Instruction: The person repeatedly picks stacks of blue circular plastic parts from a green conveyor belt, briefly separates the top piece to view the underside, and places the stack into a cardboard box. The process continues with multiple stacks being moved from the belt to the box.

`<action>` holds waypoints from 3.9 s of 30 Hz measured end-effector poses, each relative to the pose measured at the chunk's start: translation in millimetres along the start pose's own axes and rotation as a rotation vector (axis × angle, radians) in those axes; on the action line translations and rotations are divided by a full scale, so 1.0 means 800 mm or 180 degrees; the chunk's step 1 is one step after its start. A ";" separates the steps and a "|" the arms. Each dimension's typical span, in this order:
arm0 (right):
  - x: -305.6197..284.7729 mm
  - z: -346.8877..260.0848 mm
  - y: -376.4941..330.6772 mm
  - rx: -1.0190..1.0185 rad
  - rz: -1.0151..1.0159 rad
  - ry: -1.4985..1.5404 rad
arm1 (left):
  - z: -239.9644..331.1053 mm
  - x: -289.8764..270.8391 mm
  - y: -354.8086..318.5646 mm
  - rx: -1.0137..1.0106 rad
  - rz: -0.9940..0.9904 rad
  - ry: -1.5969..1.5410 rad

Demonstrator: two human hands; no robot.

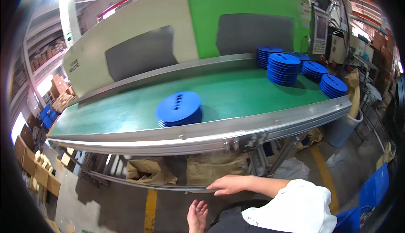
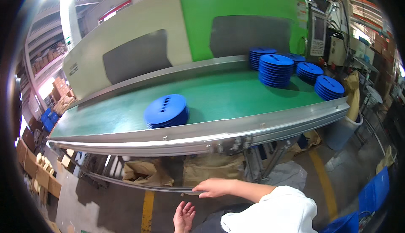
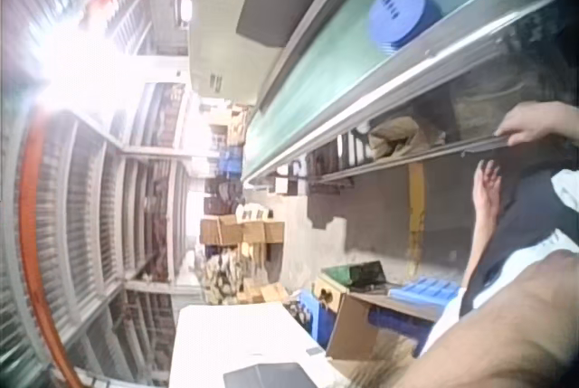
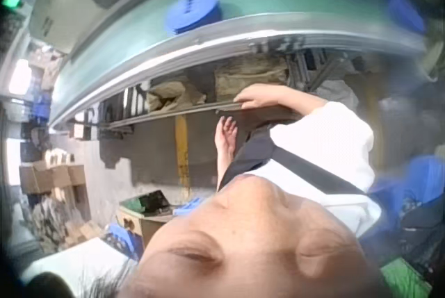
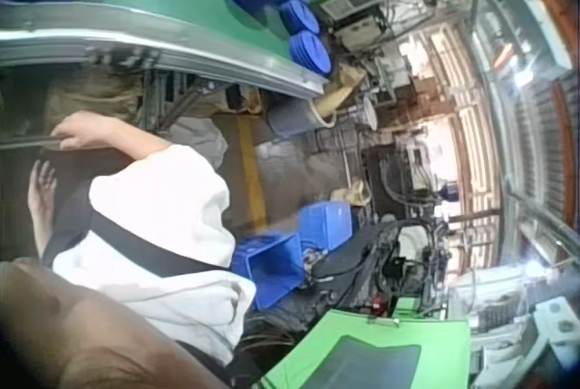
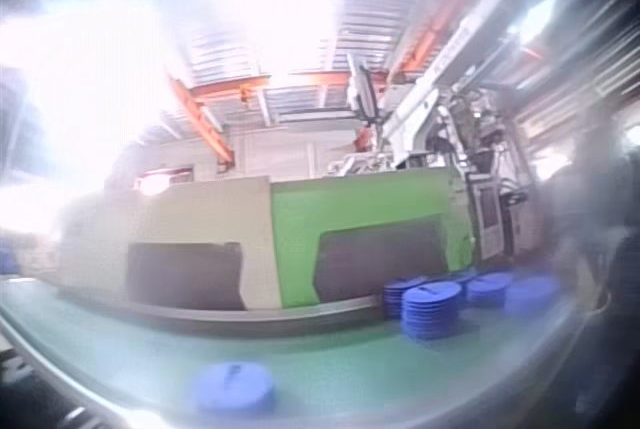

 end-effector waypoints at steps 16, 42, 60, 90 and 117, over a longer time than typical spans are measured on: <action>-0.407 0.314 -0.666 0.1862 0.4969 0.2936 | -0.193 0.169 0.140 -0.1116 -0.0405 0.0325; -0.431 0.335 -0.580 0.1028 0.4938 0.3260 | -0.188 0.073 0.120 -0.0637 0.0251 0.0096; -0.362 -0.051 -0.098 -0.0006 0.1563 0.3189 | 0.162 0.151 -0.006 0.0981 -0.0147 0.0407; 0.300 -0.253 0.553 -0.0722 -0.3715 0.0935 | 0.177 -0.287 -0.430 0.1322 0.2445 -0.0431; 0.304 -0.509 0.772 -0.2153 -0.3075 0.2803 | 0.457 -0.281 -0.497 0.5770 0.4481 -0.0848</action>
Point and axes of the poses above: each hand's wrist, its own y-axis towards the middle knuckle, its own x-axis out of the palm, z = x × y, the point moved 9 cm from there along y, towards the middle knuckle, and after that the axes turned 15 degrees about -z, right-handed, at the moved point
